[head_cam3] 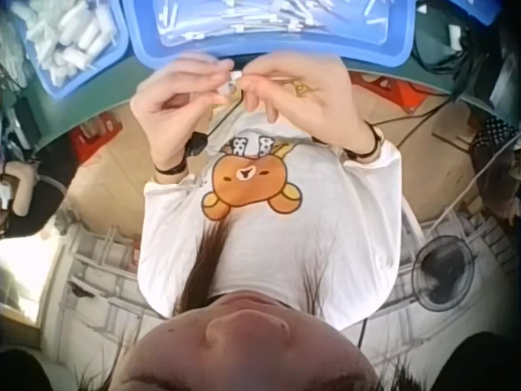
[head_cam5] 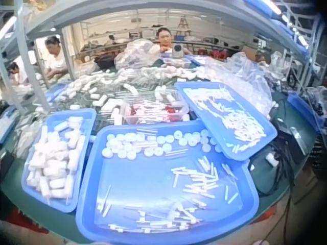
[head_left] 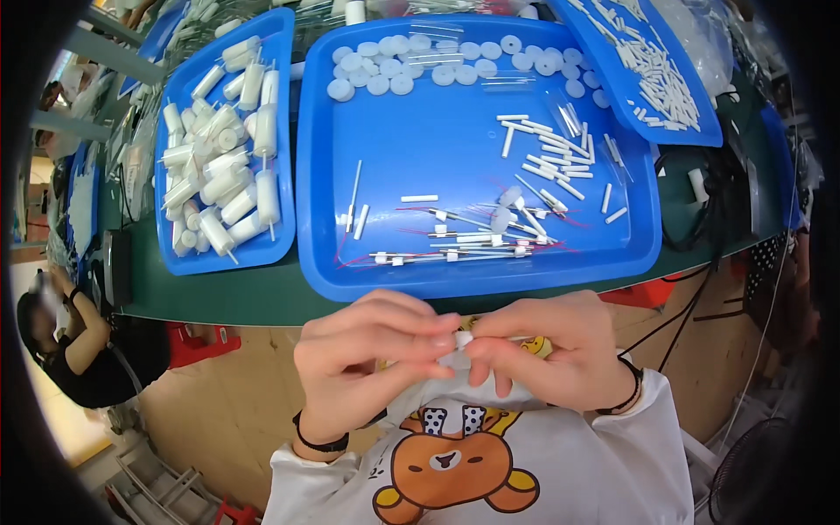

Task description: Manually assemble small white and clear plastic components, inserting tubes and caps.

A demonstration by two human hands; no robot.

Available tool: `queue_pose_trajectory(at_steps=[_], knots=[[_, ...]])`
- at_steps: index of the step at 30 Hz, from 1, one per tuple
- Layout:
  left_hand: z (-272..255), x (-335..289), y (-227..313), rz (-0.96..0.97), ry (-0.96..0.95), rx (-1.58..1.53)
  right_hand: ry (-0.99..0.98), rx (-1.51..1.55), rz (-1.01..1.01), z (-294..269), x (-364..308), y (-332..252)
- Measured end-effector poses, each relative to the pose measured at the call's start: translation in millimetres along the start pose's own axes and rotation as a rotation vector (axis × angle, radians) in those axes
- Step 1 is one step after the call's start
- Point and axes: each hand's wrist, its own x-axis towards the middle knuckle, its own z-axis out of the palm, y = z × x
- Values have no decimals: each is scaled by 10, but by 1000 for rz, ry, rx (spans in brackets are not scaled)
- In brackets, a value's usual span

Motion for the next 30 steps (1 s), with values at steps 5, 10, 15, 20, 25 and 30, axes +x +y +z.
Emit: queue_pose_trajectory(at_steps=[5, 10, 15, 20, 25, 30], knots=[[42, -124, -14, 19, 17, 87, -26, 333, 292, 94, -25, 12], [20, -126, 43, -42, 53, 167, 9, 30, -9, 94, -14, 155], [15, -224, 14, -100, 288, -30, 842, -711, -397, -335, 210, 314], [-35, -262, -48, -102, 306, -125, 753, -938, -188, -667, 311, 321], [-21, -249, -48, -107, 319, -120, 692, -949, -162, -679, 290, 314], [-25, -234, -15, -99, 320, -110, 587, -944, -156, -672, 229, 281]])
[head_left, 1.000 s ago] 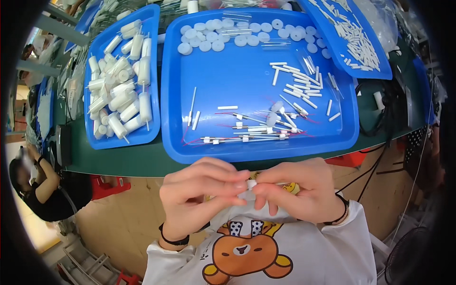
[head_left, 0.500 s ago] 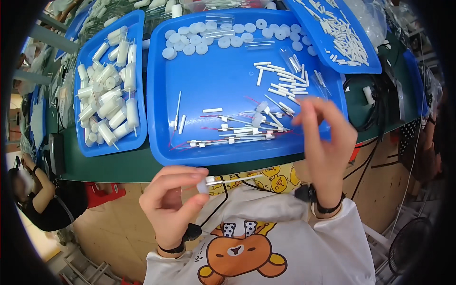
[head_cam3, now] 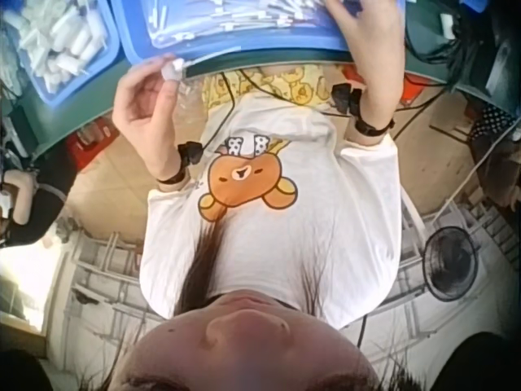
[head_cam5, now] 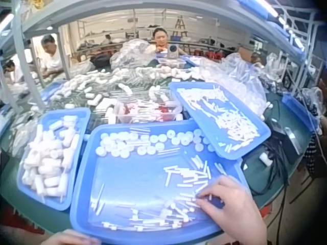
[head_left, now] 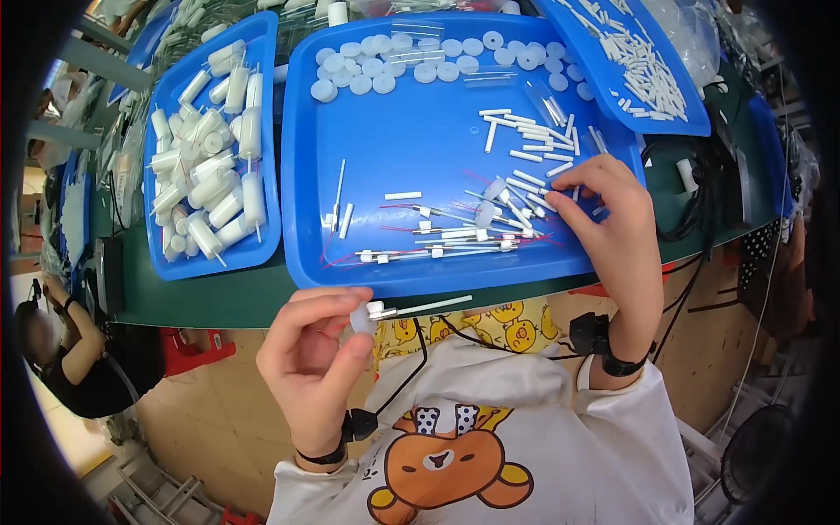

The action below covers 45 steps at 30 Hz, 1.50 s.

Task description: Manually assemble small white and clear plastic components, inserting tubes and caps.

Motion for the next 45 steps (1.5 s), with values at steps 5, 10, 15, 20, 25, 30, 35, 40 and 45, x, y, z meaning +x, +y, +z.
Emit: queue_pose_trajectory(at_steps=[5, 10, 15, 20, 25, 30, 35, 40, 45], knots=[[12, 9, -13, -5, 50, 24, -1, -85, -46, -75, -26, -24], [29, 30, -5, 10, 20, 67, 26, -77, -87, -15, -14, 11], [85, 32, 24, -6, 17, 44, 148, -28, -86, -17, -35, -131], [94, 48, 28, 2, 18, 28, -34, 371, -206, -132, -242, -467], [109, 38, 39, 5, -2, 6, -57, 394, -315, -106, -298, -512], [113, 30, 34, 33, 1, -2, -57, 402, -280, -53, -328, -520], [122, 28, 16, 33, -3, -11, -59, 401, -297, -16, -324, -516], [124, 27, -2, 16, -9, -9, -47, 394, -300, 11, -322, -489], [119, 27, -17, 13, 14, -6, -49, 389, -293, 17, -323, -473]])
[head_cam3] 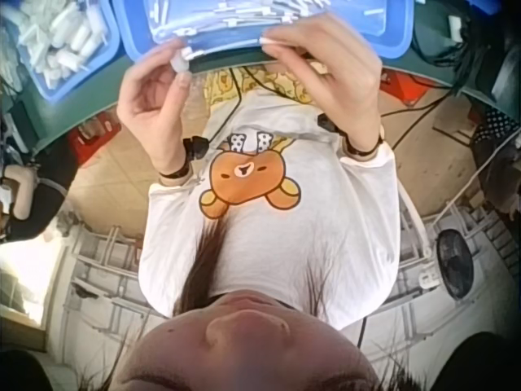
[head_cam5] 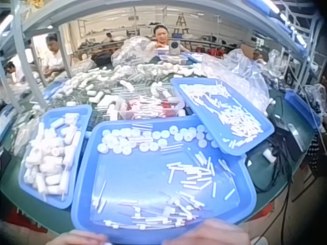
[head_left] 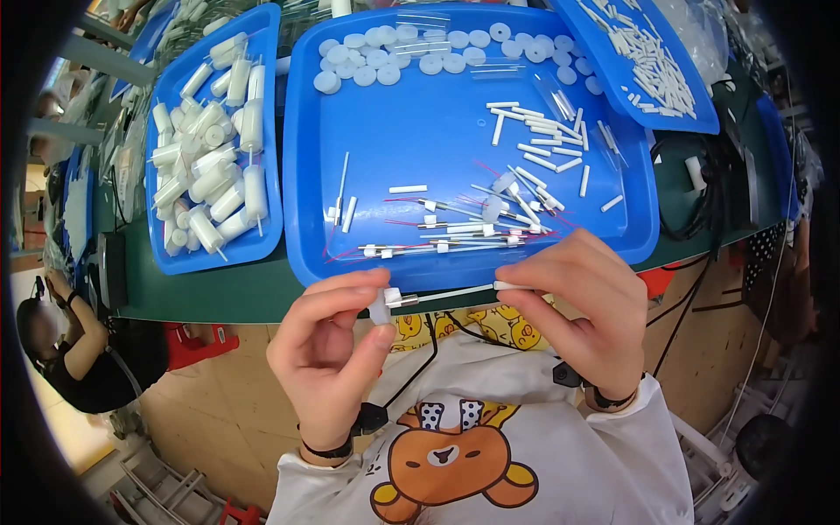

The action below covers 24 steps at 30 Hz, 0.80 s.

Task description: Manually assemble small white and clear plastic components, inserting tubes and caps.

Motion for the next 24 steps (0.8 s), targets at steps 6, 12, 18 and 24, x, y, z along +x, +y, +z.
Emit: queue_pose_trajectory(at_steps=[6, 12, 18, 24], knots=[[-10, 0, 5, -11, -19, 15, -24, 2, 3, 22, -5, 30], [-31, 3, -10, -3, 1, 26, -37, 13, -3, 41, -14, 13], [-48, 16, -48, -4, -4, 20, -16, 13, -2, 69, -43, 20], [-43, 32, -27, -41, -28, 7, -73, 31, -71, 52, -45, 26]])
